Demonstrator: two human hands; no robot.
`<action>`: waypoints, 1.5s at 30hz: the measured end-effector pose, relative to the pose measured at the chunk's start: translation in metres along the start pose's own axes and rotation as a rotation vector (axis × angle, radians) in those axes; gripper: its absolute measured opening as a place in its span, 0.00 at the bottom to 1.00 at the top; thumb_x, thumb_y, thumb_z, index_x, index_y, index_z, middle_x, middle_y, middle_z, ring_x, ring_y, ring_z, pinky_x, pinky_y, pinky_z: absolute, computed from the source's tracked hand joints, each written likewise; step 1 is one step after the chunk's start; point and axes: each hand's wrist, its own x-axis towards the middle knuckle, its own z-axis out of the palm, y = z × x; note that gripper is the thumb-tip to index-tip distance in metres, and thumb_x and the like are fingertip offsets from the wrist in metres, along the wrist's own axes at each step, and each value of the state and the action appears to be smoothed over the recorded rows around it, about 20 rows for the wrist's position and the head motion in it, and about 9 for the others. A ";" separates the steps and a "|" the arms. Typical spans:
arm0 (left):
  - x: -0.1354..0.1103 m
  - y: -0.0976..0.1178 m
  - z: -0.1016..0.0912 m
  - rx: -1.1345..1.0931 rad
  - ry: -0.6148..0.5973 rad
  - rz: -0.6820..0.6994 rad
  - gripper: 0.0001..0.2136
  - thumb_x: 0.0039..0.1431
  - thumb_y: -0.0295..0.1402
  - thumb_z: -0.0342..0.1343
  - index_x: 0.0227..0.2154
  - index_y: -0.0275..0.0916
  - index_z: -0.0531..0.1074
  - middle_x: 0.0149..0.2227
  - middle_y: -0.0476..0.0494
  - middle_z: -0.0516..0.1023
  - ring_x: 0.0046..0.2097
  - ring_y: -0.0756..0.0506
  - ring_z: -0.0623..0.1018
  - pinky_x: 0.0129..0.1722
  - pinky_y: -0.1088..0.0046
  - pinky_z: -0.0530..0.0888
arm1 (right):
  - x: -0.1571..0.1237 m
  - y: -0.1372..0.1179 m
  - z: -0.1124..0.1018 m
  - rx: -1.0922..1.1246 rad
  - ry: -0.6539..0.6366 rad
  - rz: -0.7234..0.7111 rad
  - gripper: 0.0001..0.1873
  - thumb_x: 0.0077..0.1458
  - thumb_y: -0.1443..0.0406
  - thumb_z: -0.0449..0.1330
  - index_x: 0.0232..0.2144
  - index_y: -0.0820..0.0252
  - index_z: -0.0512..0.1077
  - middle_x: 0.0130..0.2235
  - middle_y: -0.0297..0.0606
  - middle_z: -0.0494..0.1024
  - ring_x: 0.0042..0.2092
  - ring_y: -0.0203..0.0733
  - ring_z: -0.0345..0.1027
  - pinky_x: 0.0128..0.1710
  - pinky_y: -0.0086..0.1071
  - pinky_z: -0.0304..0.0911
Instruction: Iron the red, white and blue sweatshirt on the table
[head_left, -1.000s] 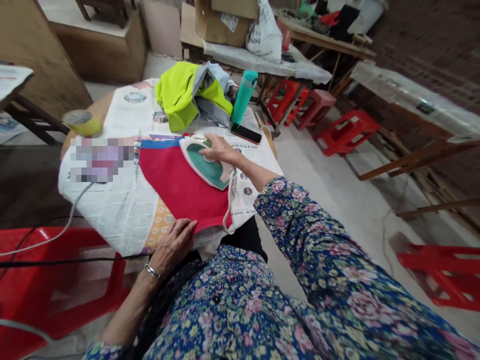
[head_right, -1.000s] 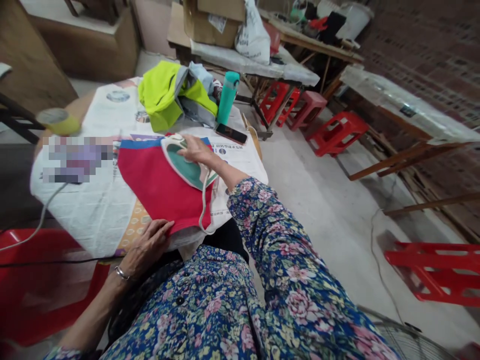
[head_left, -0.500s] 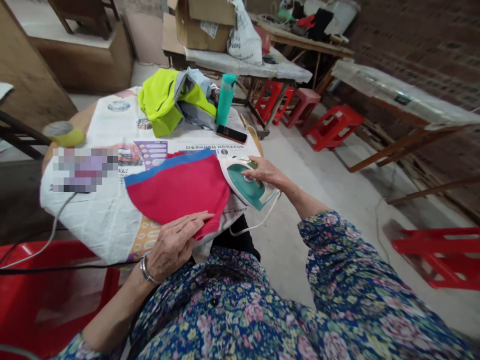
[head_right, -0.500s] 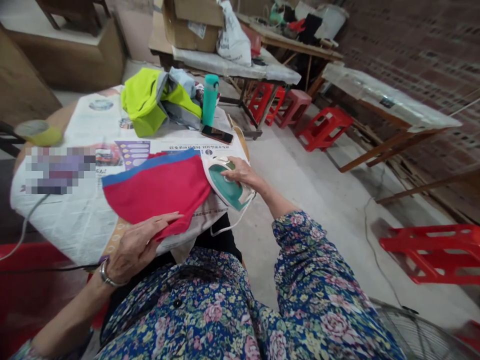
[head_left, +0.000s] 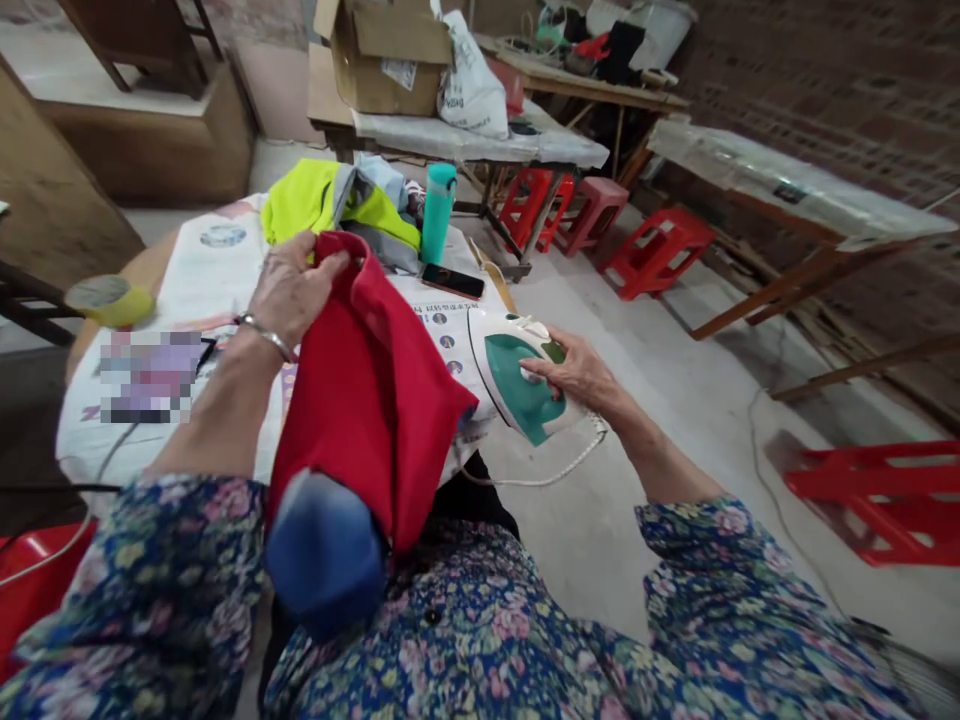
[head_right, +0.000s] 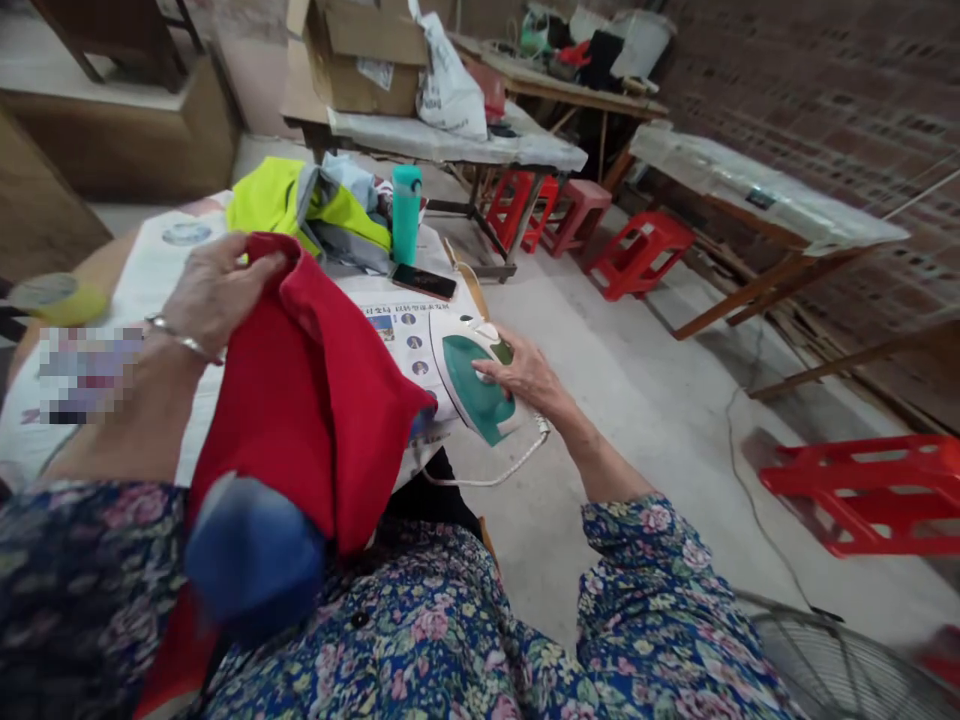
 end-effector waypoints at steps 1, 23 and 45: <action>0.015 -0.025 0.002 0.138 -0.012 -0.009 0.18 0.49 0.50 0.76 0.29 0.47 0.74 0.33 0.40 0.79 0.52 0.27 0.85 0.40 0.54 0.85 | 0.000 -0.003 0.001 -0.006 0.012 -0.010 0.33 0.56 0.57 0.72 0.64 0.55 0.78 0.30 0.32 0.79 0.20 0.37 0.63 0.18 0.33 0.63; -0.210 -0.108 0.017 0.626 -0.338 -0.432 0.17 0.61 0.50 0.65 0.43 0.45 0.74 0.29 0.49 0.77 0.35 0.39 0.80 0.36 0.67 0.70 | 0.119 -0.083 0.163 -0.284 -0.534 -0.467 0.28 0.61 0.71 0.69 0.63 0.62 0.77 0.49 0.39 0.85 0.47 0.47 0.80 0.48 0.35 0.73; -0.120 -0.056 0.204 0.269 -0.643 -0.005 0.14 0.71 0.33 0.57 0.53 0.44 0.83 0.64 0.37 0.81 0.67 0.40 0.77 0.71 0.60 0.74 | 0.112 -0.118 0.034 -0.541 -0.209 -0.716 0.35 0.57 0.69 0.65 0.68 0.63 0.75 0.59 0.42 0.85 0.59 0.54 0.78 0.62 0.43 0.69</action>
